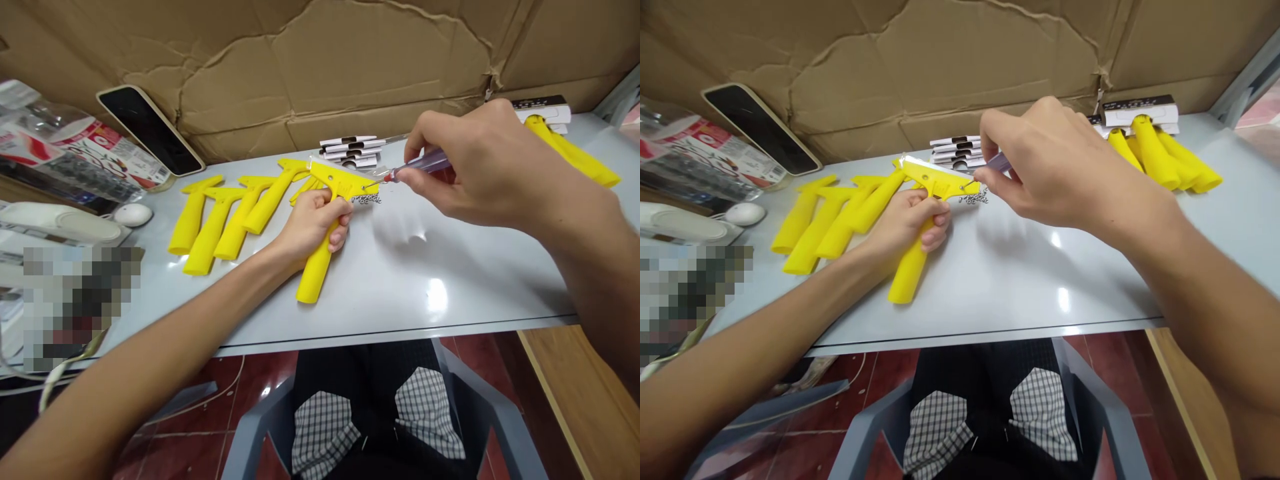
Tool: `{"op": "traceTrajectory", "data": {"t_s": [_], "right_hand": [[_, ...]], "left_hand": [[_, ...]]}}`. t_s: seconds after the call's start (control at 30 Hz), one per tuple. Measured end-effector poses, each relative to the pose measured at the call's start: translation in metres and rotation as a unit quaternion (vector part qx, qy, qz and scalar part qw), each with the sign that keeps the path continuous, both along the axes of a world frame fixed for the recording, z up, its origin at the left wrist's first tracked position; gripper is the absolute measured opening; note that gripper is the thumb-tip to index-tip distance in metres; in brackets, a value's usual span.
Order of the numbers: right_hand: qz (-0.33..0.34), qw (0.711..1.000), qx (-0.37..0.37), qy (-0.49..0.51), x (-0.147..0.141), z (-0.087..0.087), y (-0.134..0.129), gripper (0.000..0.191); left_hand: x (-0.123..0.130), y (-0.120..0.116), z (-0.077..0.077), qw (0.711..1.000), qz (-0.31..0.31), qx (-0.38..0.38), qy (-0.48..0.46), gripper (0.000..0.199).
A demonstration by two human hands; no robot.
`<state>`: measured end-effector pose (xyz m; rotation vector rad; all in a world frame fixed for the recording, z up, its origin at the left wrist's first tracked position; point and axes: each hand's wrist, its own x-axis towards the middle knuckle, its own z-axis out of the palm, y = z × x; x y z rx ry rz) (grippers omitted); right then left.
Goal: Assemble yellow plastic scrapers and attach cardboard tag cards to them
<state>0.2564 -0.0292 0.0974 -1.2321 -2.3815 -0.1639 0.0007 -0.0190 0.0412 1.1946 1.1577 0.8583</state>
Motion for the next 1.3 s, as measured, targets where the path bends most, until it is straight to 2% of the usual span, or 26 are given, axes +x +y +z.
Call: {"op": "traceTrajectory", "data": {"t_s": [0.17,0.23,0.33,0.43,0.67,0.77,0.87,1.07,1.2,1.3], "right_hand": [[0.026,1.0,-0.012,0.01,0.0016,0.0016,-0.0005,0.025],[0.032,0.999,-0.012,0.015,0.0006,0.0019,-0.0008,0.022],[0.008,1.0,-0.001,0.016,-0.0001,0.0004,0.0016,0.012],[-0.014,1.0,0.019,0.018,0.0012,-0.002,0.0053,0.014],[0.02,1.0,0.002,0.01,0.0009,-0.0008,0.0012,0.017],[-0.001,1.0,-0.002,0.002,0.0005,-0.0013,0.0033,0.017],[-0.024,1.0,-0.005,-0.003,0.0012,-0.0022,0.0064,0.024],[0.021,0.999,-0.031,0.005,-0.0006,0.0005,0.0024,0.028],[-0.014,1.0,-0.027,-0.007,-0.0011,-0.0005,0.0037,0.021],[-0.042,0.999,-0.01,-0.012,0.0001,-0.002,0.0065,0.029]], "left_hand": [[-0.0017,0.0008,-0.0008,1.0,-0.016,0.01,0.004,0.026],[-0.0019,0.0006,0.0003,1.0,-0.016,0.009,0.006,0.027],[-0.0015,-0.0002,0.0016,1.0,-0.006,0.006,0.007,0.027],[-0.0013,-0.0006,0.0017,1.0,-0.006,0.003,0.007,0.027],[-0.0024,0.0,0.0004,1.0,-0.022,0.013,0.008,0.028],[-0.0028,-0.0002,0.0002,0.999,-0.031,0.024,0.01,0.026],[-0.0029,-0.0001,-0.0001,0.999,-0.034,0.032,0.003,0.026],[-0.0018,0.0008,-0.0013,0.999,-0.024,0.033,0.004,0.026],[-0.0021,0.0014,-0.0021,0.999,-0.024,0.03,-0.002,0.026],[-0.0031,0.002,-0.0027,0.999,-0.031,0.025,-0.005,0.027]]}}
